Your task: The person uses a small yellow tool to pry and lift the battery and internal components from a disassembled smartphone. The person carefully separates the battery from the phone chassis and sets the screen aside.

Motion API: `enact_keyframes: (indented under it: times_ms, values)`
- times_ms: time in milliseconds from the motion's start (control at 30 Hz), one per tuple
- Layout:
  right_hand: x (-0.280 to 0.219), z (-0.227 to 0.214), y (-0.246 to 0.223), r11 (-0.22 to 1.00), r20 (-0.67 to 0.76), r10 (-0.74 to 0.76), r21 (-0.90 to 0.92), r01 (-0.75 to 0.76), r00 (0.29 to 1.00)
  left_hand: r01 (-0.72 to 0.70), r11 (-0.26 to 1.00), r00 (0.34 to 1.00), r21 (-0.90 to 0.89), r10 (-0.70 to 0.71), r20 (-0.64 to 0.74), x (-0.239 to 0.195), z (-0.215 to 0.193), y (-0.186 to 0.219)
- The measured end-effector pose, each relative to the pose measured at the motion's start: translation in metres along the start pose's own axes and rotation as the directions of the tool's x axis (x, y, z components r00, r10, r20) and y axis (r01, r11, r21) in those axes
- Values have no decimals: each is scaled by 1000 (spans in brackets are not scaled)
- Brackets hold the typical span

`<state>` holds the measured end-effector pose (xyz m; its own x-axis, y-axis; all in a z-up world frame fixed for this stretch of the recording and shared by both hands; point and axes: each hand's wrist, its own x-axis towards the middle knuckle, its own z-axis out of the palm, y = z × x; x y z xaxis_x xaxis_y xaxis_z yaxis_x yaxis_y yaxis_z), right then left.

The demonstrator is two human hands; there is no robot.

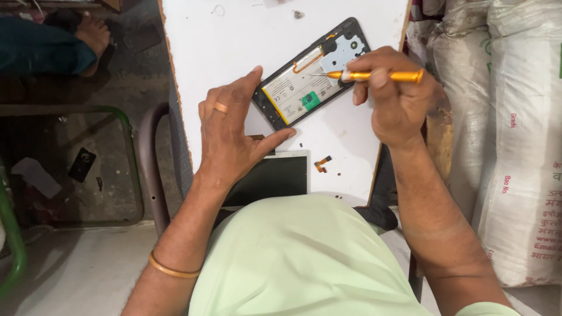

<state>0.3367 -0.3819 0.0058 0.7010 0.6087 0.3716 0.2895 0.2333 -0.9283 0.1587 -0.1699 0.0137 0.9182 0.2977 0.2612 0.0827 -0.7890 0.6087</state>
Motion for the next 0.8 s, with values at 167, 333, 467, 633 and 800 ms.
enact_keyframes:
  times_ms: [167,333,467,633,800]
  values:
    - [-2,13,-7,978,125,-36,-200,61,991,-27,997,998,-68,31,56,0,-11,-2]
    - [-2,19,-10,968,170,-64,-229,103,983,-19,998,998,-64,23,65,-1,-11,3]
    - [-2,21,-8,986,150,-38,-157,62,988,-38,996,999,-82,40,27,-3,-8,6]
    - [-2,15,-5,987,97,-53,-149,67,994,-70,992,997,-108,73,24,-23,-30,-8]
    - [-6,13,0,1000,28,-8,-12,8,1000,-98,984,985,148,75,156,-66,-57,-25]
